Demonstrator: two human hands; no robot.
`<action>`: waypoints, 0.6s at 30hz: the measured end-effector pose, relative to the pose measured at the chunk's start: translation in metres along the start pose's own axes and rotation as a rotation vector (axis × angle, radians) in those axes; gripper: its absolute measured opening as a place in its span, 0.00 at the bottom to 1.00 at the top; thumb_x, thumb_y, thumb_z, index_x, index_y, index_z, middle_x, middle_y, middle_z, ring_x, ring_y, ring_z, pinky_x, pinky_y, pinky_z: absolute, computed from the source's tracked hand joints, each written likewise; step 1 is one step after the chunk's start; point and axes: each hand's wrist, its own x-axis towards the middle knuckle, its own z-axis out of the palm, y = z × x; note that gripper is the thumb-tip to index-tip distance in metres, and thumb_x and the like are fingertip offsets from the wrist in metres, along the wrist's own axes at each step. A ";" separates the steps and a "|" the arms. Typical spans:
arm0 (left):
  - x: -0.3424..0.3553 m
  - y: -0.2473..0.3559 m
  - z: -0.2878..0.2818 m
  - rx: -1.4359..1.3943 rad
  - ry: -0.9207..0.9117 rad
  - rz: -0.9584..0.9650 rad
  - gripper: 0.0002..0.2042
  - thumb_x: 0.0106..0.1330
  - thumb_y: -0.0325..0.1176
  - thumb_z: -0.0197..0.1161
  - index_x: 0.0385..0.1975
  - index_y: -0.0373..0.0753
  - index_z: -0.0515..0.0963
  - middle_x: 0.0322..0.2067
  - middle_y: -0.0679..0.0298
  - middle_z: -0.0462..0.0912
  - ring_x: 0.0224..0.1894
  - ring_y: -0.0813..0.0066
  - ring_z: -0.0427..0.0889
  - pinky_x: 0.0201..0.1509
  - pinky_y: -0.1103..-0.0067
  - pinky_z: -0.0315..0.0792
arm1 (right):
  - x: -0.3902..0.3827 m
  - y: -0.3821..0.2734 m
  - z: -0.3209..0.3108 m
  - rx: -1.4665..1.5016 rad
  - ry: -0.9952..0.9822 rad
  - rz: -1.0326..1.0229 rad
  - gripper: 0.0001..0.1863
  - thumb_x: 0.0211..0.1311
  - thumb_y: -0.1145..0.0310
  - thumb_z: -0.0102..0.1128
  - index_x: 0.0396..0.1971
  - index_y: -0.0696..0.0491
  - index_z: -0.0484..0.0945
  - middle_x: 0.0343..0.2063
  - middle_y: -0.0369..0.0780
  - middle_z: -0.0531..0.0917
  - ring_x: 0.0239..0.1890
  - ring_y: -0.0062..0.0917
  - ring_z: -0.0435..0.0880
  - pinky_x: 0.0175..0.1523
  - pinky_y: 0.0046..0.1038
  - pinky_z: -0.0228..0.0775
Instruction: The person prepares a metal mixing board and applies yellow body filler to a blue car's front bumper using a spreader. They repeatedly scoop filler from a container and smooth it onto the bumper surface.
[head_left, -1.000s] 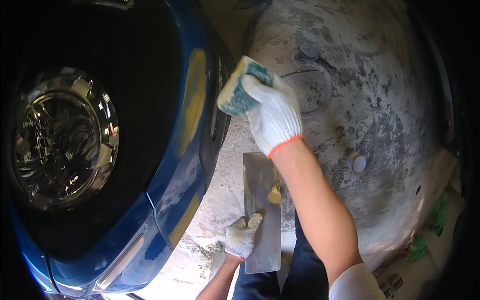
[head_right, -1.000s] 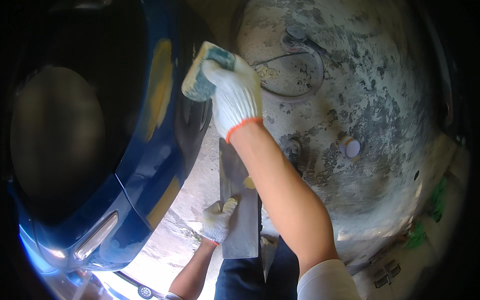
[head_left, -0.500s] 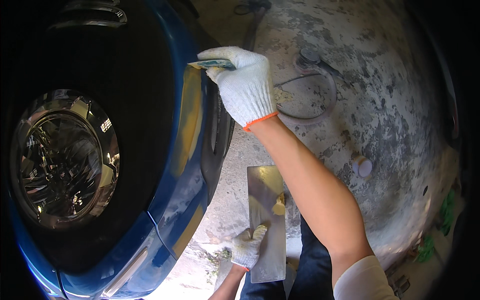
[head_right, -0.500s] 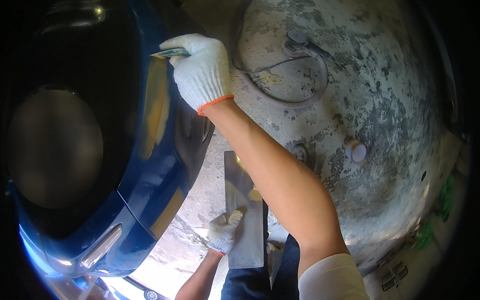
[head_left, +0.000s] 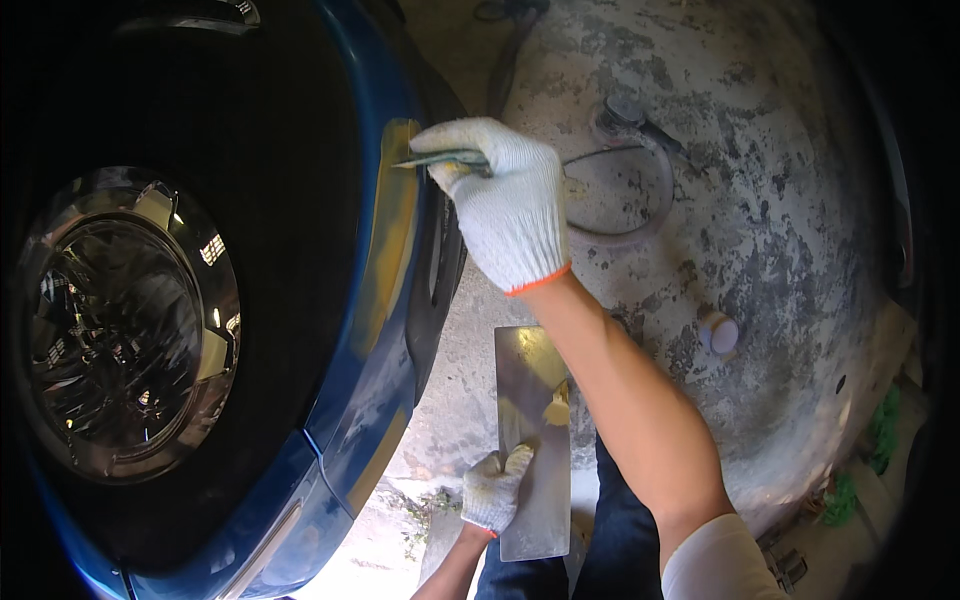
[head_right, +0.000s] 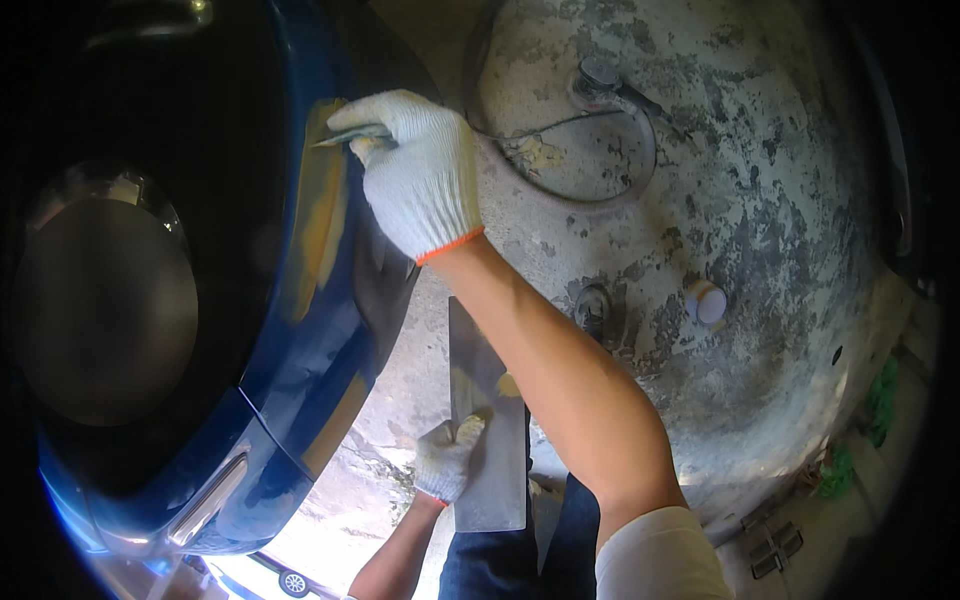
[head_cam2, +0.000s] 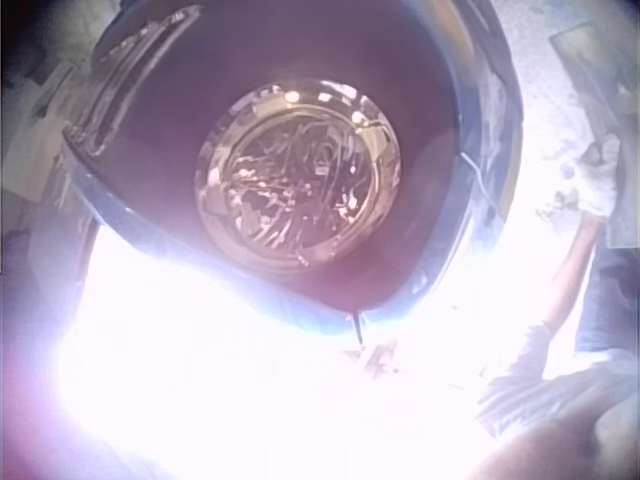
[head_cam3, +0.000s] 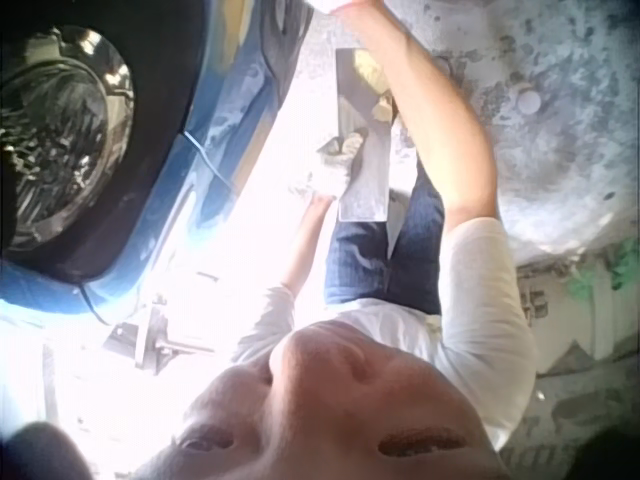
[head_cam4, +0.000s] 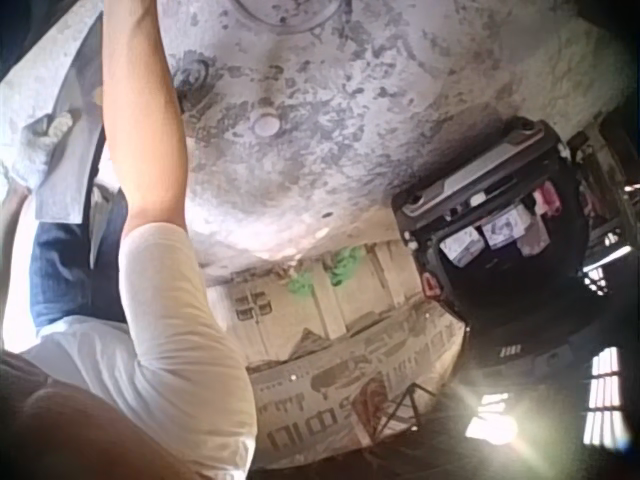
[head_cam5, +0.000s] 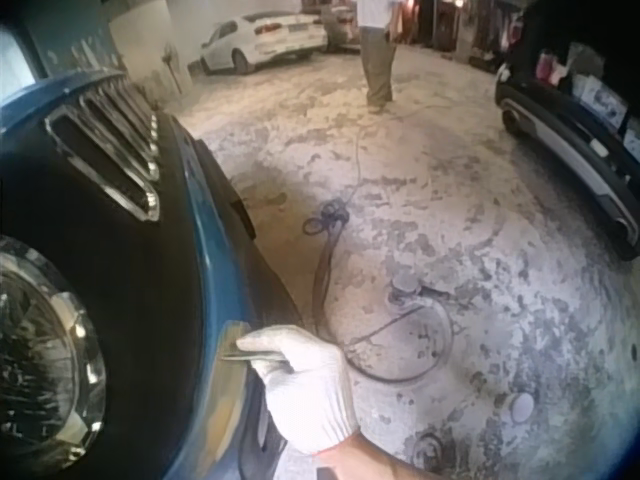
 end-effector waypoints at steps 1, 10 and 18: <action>0.000 0.001 -0.001 0.021 -0.003 0.003 0.21 0.73 0.45 0.72 0.29 0.29 0.83 0.21 0.49 0.83 0.19 0.68 0.74 0.27 0.66 0.69 | -0.006 -0.001 0.001 0.022 0.008 -0.003 0.13 0.61 0.89 0.65 0.40 0.57 0.90 0.39 0.42 0.91 0.40 0.25 0.90 0.48 0.23 0.82; 0.000 -0.001 -0.010 0.095 -0.083 -0.042 0.16 0.74 0.39 0.71 0.30 0.32 0.84 0.19 0.53 0.78 0.22 0.61 0.76 0.27 0.63 0.66 | -0.071 -0.007 0.015 0.077 0.129 0.004 0.15 0.60 0.92 0.65 0.42 0.61 0.89 0.40 0.41 0.90 0.40 0.19 0.88 0.47 0.19 0.80; -0.008 -0.053 -0.009 0.086 -0.101 0.274 0.15 0.76 0.38 0.63 0.53 0.33 0.82 0.50 0.49 0.87 0.52 0.56 0.85 0.59 0.64 0.75 | -0.120 -0.019 0.037 0.118 0.238 0.032 0.14 0.60 0.91 0.65 0.42 0.60 0.89 0.40 0.41 0.90 0.41 0.21 0.89 0.48 0.20 0.81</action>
